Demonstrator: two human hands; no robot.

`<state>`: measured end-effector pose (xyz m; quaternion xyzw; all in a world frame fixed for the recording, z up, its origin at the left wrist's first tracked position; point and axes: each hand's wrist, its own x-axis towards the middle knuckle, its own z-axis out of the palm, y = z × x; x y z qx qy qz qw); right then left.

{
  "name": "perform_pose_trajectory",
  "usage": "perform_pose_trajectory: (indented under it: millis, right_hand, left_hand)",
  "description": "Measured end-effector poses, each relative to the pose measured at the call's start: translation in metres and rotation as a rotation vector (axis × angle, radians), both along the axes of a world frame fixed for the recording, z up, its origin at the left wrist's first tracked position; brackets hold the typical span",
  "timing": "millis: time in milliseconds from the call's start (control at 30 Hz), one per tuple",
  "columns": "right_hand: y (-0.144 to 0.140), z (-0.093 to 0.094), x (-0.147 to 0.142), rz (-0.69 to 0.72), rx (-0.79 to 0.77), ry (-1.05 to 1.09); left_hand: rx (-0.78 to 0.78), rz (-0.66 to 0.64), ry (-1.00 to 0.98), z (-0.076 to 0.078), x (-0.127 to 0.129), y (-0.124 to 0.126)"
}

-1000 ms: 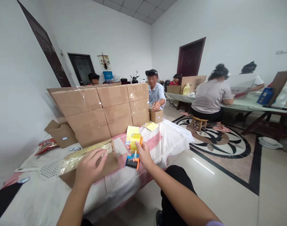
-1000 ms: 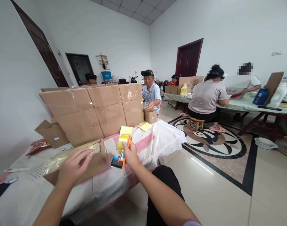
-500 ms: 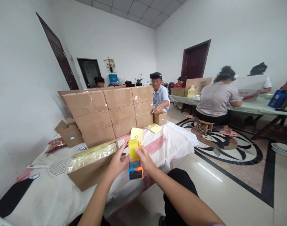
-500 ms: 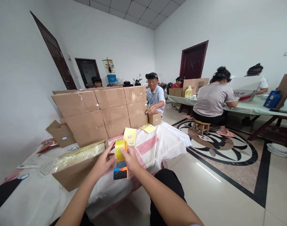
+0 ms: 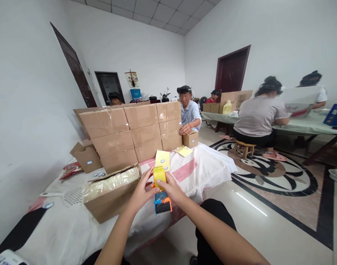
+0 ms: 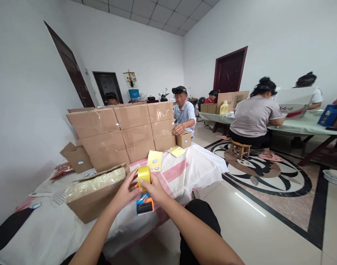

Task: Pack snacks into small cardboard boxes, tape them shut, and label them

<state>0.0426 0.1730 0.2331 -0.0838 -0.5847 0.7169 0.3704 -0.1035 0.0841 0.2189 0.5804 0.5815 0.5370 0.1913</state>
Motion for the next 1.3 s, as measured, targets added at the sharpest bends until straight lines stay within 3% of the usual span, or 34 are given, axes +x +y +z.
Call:
perform_pose_trajectory:
  millis: [300, 500, 667, 800, 1300]
  right_hand:
    - [0.006, -0.001, -0.007, -0.046, -0.031, 0.069]
    - [0.018, -0.001, -0.009, -0.25, 0.066, 0.071]
    - [0.024, -0.004, -0.007, -0.239, 0.16, 0.054]
    - [0.026, -0.009, -0.009, -0.227, 0.215, 0.048]
    - [0.03, -0.02, -0.018, -0.357, 0.268, 0.049]
  left_hand:
    - [-0.057, 0.037, -0.114, 0.007, 0.012, 0.003]
    - [-0.208, 0.1, -0.09, 0.009, 0.02, 0.006]
    - [-0.213, 0.011, -0.139, 0.016, 0.024, 0.003]
    - [-0.252, 0.017, -0.251, 0.02, 0.028, 0.0]
    - [-0.144, 0.123, -0.348, 0.025, 0.04, -0.002]
